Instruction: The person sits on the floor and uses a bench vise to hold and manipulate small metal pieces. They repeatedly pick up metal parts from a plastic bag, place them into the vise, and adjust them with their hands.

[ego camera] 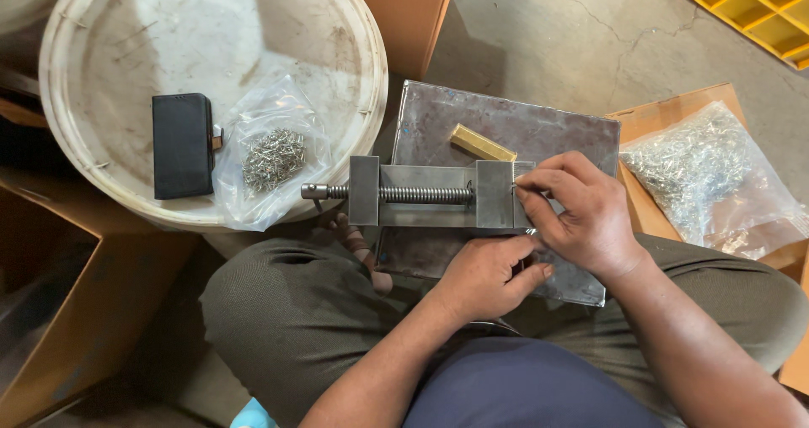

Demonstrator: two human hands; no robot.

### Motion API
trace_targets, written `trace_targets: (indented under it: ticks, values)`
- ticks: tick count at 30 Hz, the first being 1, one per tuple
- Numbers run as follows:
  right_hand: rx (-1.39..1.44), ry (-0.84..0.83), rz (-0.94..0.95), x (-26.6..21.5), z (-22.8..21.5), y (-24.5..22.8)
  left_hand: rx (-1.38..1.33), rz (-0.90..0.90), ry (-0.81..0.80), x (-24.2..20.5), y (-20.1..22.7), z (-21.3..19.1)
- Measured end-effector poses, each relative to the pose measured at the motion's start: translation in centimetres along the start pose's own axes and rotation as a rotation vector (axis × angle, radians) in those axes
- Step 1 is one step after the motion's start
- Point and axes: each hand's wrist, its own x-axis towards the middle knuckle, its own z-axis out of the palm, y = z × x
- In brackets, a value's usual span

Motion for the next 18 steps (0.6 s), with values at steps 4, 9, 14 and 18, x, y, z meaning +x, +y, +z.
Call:
trace_targets:
  ticks: [4,9,14,18]
  values:
    - [0.046,0.031,0.034,-0.9,-0.4,0.9,0.011,0.038,0.041,0.2,0.1,-0.1]
    - [0.083,0.071,0.247,-4.5,-0.7,4.0,-0.11,0.001,0.014,-0.2,-0.4,0.4]
    - [0.051,-0.061,0.273,-7.5,-0.7,4.9,-0.101,-0.004,-0.029,-0.1,-0.1,0.2]
    - [0.01,-0.088,0.171,-8.0,-0.7,4.8,-0.077,0.012,-0.037,0.2,0.2,0.1]
